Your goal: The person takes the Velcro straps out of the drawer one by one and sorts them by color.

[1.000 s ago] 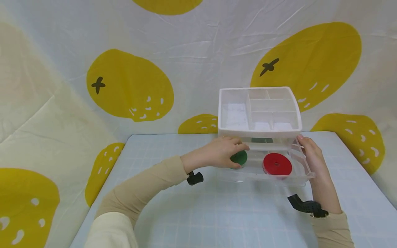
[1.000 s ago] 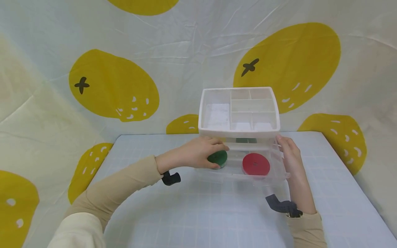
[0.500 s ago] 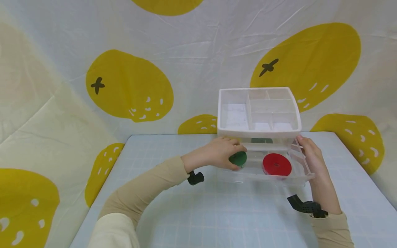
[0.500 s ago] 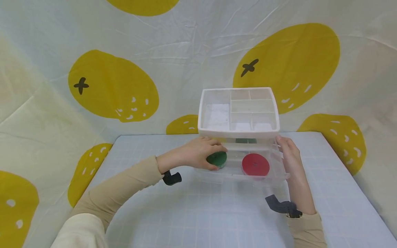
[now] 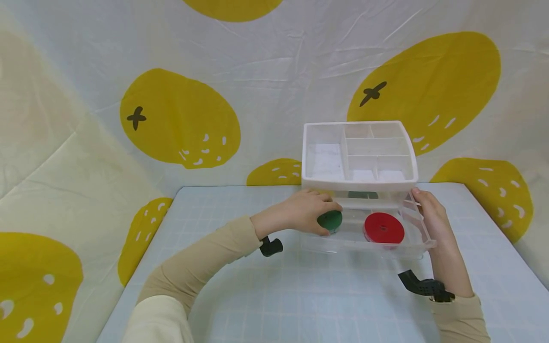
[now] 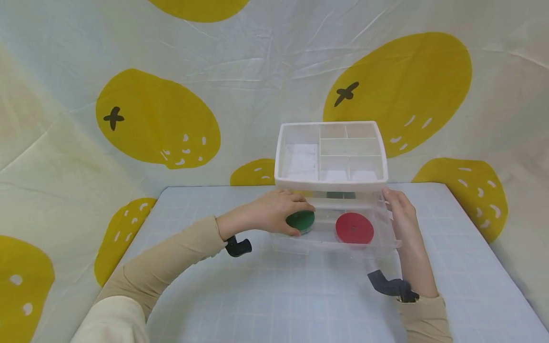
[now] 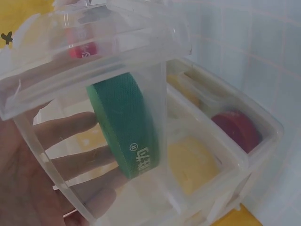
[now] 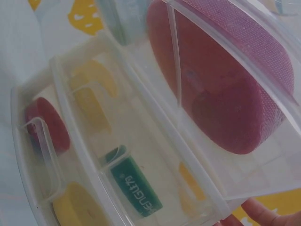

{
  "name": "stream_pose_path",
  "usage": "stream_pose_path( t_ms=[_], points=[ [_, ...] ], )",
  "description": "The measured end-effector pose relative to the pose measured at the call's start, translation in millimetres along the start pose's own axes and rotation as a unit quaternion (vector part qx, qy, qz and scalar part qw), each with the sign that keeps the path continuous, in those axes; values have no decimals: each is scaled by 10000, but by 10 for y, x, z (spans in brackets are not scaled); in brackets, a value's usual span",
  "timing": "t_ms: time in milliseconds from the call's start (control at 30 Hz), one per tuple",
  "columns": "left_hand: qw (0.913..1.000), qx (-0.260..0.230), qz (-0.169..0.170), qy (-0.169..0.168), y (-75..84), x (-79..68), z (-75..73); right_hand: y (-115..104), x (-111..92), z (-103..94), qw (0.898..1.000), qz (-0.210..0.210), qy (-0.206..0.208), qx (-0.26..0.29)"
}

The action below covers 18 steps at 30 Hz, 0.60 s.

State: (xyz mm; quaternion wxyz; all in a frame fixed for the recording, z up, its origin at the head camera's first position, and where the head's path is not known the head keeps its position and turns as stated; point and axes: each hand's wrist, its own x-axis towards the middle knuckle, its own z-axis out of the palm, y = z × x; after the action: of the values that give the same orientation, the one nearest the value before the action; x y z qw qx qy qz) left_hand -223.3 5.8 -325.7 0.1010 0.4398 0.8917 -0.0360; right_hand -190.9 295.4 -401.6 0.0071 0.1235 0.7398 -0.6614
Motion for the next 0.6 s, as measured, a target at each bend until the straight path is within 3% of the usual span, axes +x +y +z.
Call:
stream_pose_path(
  t_ms=[367, 600],
  points=[
    [9993, -103, 71, 345, 11, 4, 37, 8, -4, -6, 9999, -137, 61, -72],
    [9963, -232, 218, 795, -9, 19, 58, 27, -5, -13, 9997, -254, 59, -36]
  ],
)
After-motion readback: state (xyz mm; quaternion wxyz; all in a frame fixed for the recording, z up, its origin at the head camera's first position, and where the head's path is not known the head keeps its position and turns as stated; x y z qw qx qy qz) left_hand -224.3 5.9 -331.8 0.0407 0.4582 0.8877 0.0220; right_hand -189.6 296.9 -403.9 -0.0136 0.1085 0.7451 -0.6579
